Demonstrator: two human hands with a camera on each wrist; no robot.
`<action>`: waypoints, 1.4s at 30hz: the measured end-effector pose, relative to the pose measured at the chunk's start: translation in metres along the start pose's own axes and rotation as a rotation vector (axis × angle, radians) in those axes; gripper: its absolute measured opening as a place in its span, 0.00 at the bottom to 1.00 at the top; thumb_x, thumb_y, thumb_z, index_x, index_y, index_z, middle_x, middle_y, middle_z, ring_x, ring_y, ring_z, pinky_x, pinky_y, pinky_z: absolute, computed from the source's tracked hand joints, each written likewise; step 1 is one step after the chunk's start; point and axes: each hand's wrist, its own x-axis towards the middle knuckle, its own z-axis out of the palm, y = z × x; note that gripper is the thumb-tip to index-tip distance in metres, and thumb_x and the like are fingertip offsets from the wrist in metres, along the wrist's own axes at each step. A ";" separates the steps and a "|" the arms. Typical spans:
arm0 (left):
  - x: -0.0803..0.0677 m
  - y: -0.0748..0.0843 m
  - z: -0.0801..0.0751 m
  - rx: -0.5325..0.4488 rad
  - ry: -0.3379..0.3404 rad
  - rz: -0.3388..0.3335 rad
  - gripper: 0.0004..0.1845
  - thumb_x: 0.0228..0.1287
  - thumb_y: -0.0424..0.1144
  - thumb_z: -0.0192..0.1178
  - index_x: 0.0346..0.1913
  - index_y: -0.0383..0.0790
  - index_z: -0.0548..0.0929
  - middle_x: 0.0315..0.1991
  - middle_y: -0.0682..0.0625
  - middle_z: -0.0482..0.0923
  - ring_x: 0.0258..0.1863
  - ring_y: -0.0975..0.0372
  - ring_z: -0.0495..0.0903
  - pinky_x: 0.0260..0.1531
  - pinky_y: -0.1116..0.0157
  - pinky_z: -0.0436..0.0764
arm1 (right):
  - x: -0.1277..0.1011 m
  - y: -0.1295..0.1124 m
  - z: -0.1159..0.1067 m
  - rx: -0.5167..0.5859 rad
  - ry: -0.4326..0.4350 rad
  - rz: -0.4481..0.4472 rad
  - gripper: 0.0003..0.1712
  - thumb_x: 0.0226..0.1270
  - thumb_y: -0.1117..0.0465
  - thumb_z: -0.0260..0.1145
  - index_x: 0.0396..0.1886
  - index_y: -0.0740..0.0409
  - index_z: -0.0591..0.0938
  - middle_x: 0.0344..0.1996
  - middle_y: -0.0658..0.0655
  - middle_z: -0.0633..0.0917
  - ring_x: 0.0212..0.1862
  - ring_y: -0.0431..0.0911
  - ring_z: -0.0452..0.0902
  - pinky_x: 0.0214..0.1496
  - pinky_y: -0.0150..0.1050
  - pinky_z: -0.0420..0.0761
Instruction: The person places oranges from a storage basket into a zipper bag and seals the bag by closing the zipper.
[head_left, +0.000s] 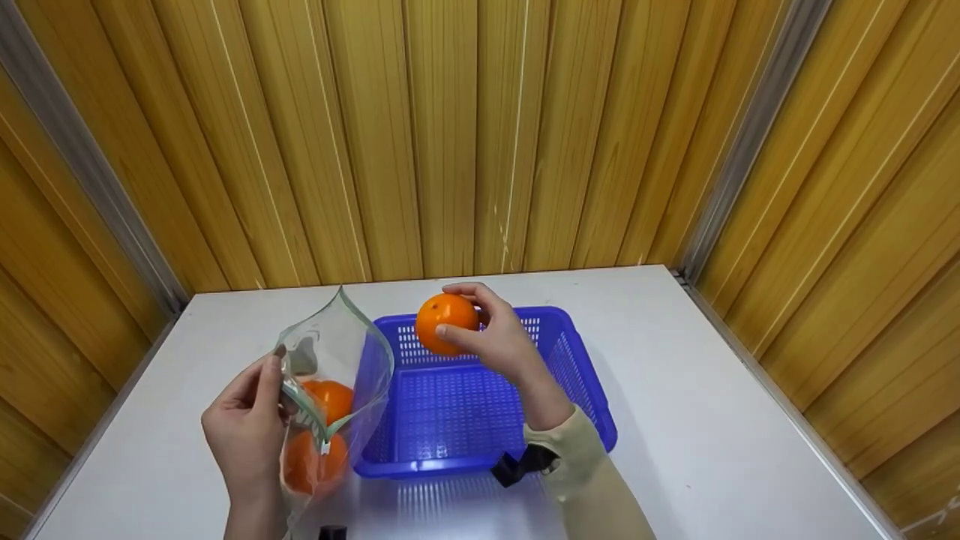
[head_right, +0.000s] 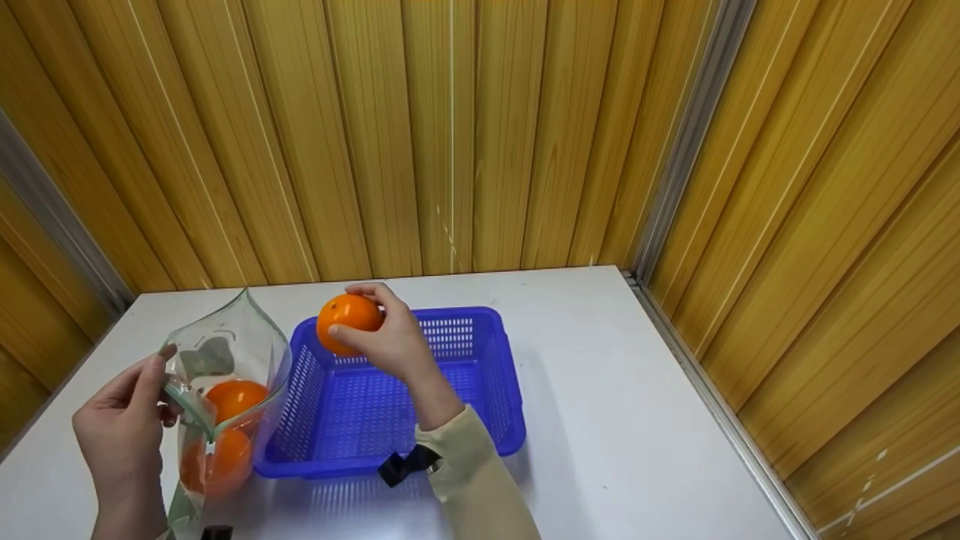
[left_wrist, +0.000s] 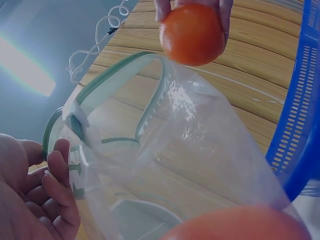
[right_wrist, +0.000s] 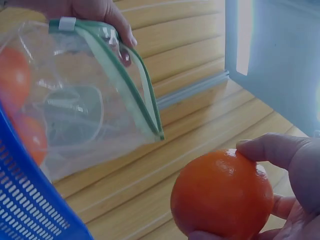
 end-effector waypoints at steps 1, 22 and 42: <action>0.000 0.000 0.000 -0.002 0.000 -0.005 0.19 0.71 0.46 0.65 0.55 0.36 0.88 0.24 0.64 0.83 0.14 0.66 0.72 0.17 0.76 0.77 | -0.001 -0.002 0.003 0.007 -0.005 -0.011 0.31 0.63 0.59 0.74 0.66 0.52 0.77 0.63 0.61 0.78 0.56 0.53 0.80 0.56 0.46 0.88; 0.000 -0.001 -0.002 0.016 0.007 0.024 0.18 0.72 0.46 0.65 0.55 0.35 0.88 0.27 0.69 0.85 0.14 0.67 0.72 0.17 0.77 0.76 | -0.011 -0.039 0.057 -0.032 -0.116 -0.100 0.31 0.63 0.59 0.75 0.66 0.48 0.78 0.62 0.54 0.79 0.56 0.49 0.78 0.55 0.43 0.88; 0.000 -0.002 -0.003 -0.028 -0.002 0.091 0.18 0.72 0.42 0.65 0.55 0.32 0.88 0.28 0.68 0.86 0.12 0.67 0.71 0.15 0.77 0.75 | -0.012 -0.035 0.096 -0.514 -0.268 -0.382 0.33 0.65 0.56 0.75 0.69 0.48 0.76 0.70 0.54 0.75 0.66 0.47 0.77 0.59 0.31 0.82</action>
